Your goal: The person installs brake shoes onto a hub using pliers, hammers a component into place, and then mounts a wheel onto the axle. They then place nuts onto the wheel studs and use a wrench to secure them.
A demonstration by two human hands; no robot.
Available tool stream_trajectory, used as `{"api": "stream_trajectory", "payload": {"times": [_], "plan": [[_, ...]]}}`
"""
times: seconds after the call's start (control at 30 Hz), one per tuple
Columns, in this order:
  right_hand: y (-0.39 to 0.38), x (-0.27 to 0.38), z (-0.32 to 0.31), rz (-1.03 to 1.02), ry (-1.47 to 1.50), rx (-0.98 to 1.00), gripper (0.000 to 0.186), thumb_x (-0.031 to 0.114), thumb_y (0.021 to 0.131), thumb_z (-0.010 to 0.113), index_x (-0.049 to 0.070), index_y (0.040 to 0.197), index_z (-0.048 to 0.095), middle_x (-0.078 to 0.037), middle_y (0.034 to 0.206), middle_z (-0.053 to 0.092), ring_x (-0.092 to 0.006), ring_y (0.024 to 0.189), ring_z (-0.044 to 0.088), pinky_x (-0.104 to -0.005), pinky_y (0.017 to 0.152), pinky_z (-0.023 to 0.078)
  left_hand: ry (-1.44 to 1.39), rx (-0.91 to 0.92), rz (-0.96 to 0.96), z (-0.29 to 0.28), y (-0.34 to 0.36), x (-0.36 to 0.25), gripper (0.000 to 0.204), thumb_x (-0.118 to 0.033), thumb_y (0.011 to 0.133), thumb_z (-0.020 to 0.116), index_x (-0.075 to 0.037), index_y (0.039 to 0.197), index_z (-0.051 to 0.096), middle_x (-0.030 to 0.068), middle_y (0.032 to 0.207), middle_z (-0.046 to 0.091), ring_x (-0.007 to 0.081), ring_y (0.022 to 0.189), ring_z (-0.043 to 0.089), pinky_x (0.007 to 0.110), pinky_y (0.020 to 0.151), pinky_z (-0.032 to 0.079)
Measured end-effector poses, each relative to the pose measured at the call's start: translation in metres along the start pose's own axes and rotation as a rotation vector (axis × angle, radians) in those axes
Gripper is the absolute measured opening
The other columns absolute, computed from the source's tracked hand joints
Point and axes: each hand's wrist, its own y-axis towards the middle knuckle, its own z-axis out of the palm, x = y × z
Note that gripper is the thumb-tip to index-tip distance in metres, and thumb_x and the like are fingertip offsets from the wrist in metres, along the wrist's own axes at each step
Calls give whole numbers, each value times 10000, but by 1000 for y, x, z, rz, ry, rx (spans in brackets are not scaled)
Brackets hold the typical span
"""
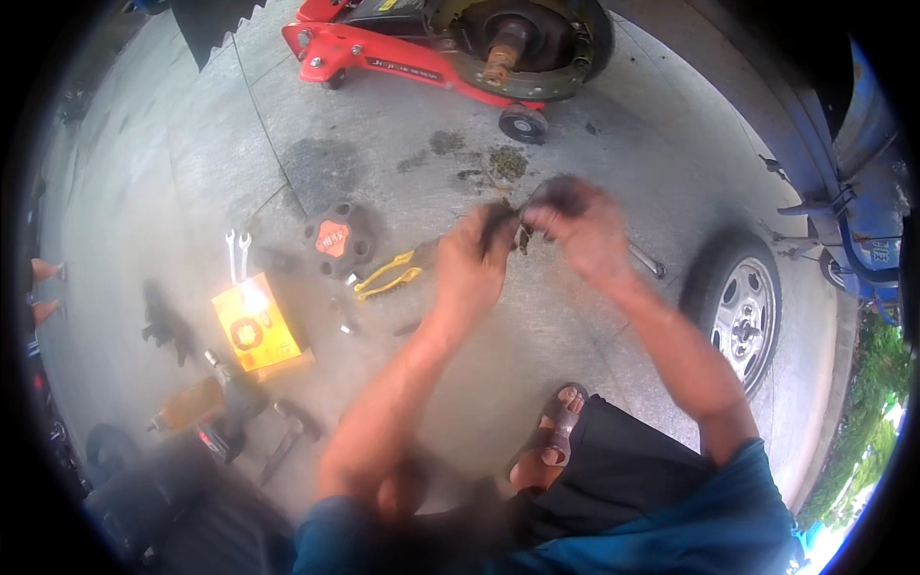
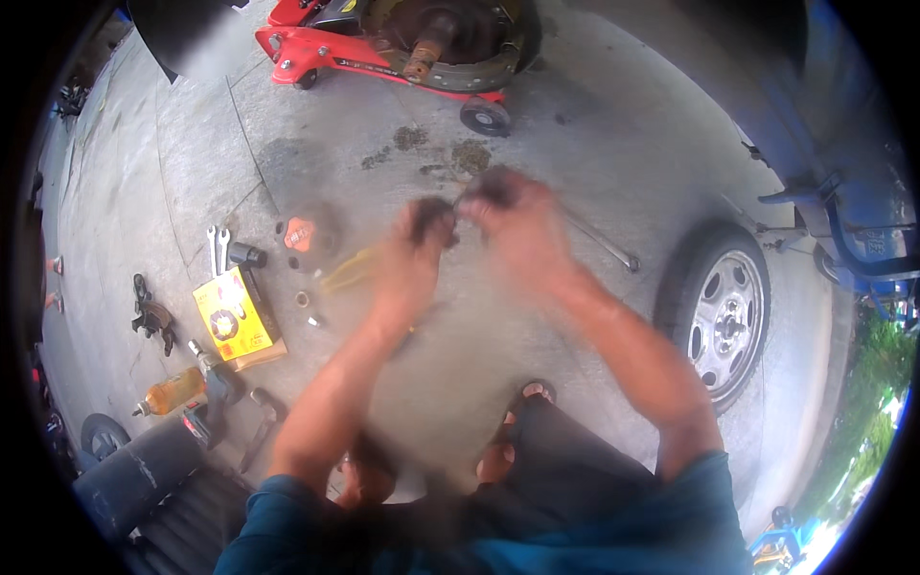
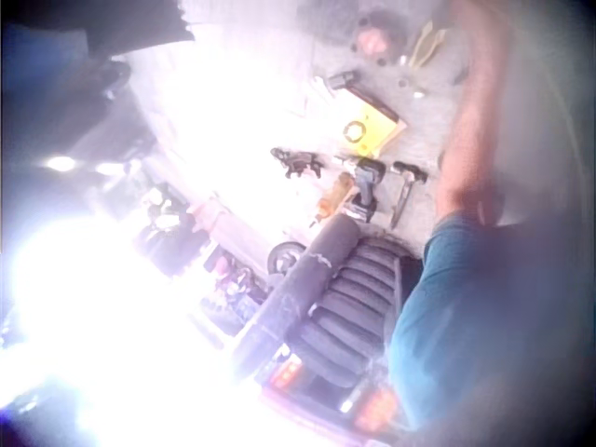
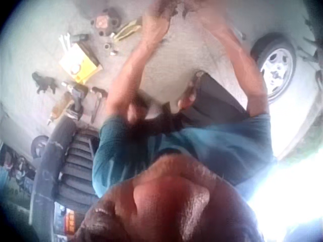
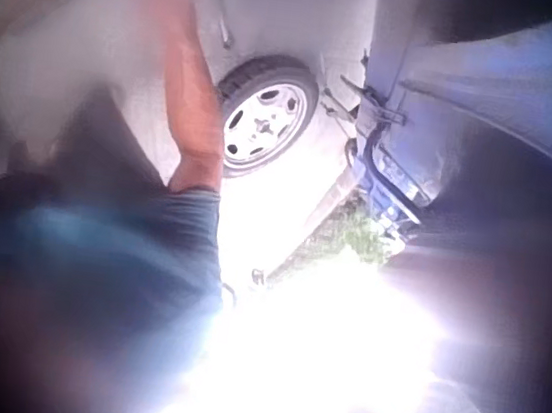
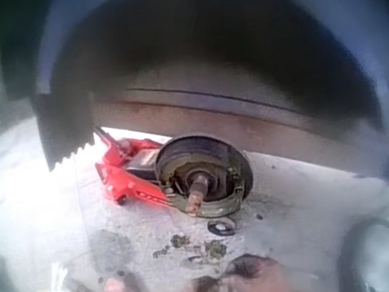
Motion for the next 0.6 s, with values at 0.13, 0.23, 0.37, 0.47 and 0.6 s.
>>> {"api": "stream_trajectory", "payload": {"times": [0.13,0.23,0.37,0.47,0.6], "plan": [[18,50,-30,-98,-20,-106,247,127,794,719,-32,961,632,-64,816,672,-117,687,602,-247,645,490,-315,-117,103,28,31,-51,191,-128,904,530,35,993,575,69,813,606,120,711,568,255,648,453],[34,71,-37,-236,-52,-163,252,140,805,705,-35,974,639,-79,843,681,-128,719,624,-245,680,493,-334,-118,93,35,57,-75,160,-82,888,550,61,957,565,80,749,591,107,657,527,253,576,431],[51,81,-43,-373,64,-223,243,108,792,699,-43,974,644,-112,864,687,-143,731,643,-257,678,496,-399,-219,195,50,90,-84,134,-43,874,530,67,944,563,92,788,604,135,701,531,272,627,439],[64,83,-46,-416,-73,-320,223,91,785,692,-41,959,647,-116,853,688,-139,731,647,-261,675,496,-486,-229,287,60,106,-82,122,-23,870,527,69,941,565,111,832,611,149,776,547,271,695,445],[76,81,-48,-516,-64,-333,216,93,785,691,-35,955,650,-117,818,691,-138,715,647,-259,659,497,-550,-225,270,66,115,-80,110,-6,864,524,62,936,571,117,879,616,152,841,554,266,745,443]]}}
